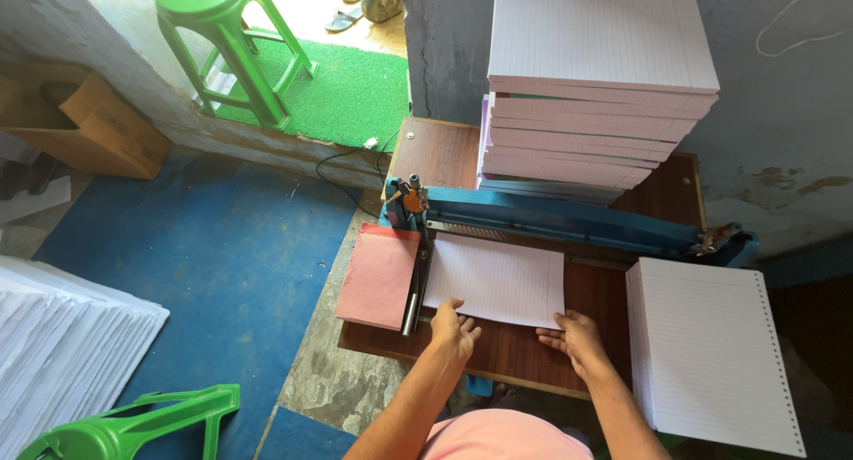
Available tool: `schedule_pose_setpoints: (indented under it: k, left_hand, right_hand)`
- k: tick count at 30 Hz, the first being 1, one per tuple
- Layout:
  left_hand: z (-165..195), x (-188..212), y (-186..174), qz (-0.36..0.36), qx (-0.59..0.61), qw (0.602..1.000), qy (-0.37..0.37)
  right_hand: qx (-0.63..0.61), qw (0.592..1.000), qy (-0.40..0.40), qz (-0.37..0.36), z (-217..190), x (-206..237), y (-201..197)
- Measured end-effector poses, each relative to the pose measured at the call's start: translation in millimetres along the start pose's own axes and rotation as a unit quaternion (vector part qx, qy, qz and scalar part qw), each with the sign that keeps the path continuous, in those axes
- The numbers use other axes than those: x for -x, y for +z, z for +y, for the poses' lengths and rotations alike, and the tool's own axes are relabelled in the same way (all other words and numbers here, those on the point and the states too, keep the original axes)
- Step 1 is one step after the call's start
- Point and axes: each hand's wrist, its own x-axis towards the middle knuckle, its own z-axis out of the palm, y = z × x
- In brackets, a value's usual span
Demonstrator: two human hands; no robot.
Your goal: The person inserts a stack of lined paper into a pink notebook cover, then uses a manual binding machine to staple the spine. They repeat this process for multiple notebooks, stacking the finished items on the table.
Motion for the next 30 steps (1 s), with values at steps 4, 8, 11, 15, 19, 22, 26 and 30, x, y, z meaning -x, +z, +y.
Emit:
schedule_pose_setpoints:
  k: [4, 8, 11, 15, 19, 22, 26, 30]
  left_hand:
    - [-4.3, 0.0, -3.9, -0.003, 0.027, 1.000, -0.003]
    - [-6.7, -7.6, -12.1, -0.029, 0.062, 0.998, -0.004]
    - [-6.5, -9.4, -15.6, -0.030, 0.070, 0.997, -0.003]
    - [-6.0, -6.7, -15.2, -0.029, 0.050, 0.998, -0.007]
    - [-3.9, 0.2, -17.8, -0.036, 0.044, 0.998, -0.004]
    - [-4.0, 1.0, -20.7, -0.044, 0.045, 0.998, 0.001]
    - [-4.9, -3.8, -24.9, -0.060, 0.055, 0.997, 0.000]
    - [-7.5, -7.3, -28.7, -0.077, 0.047, 0.996, 0.009]
  right_hand:
    - [0.004, 1.000, -0.014, 0.027, -0.3, 0.9, 2.2]
    - [0.135, 0.988, -0.071, 0.030, -0.1, 1.2, 2.9]
    - [0.303, 0.942, -0.136, 0.054, 1.9, 3.0, 2.9]
    - [0.397, 0.889, -0.202, 0.105, 6.0, 7.4, 5.3]
    - [0.352, 0.908, -0.200, 0.111, 5.4, 12.1, 5.5]
    - [0.346, 0.919, -0.164, 0.097, 5.0, 14.0, 3.1]
    - [0.324, 0.912, -0.236, 0.090, 7.6, 13.2, 2.8]
    - [0.303, 0.921, -0.227, 0.090, 7.3, 13.3, 4.4]
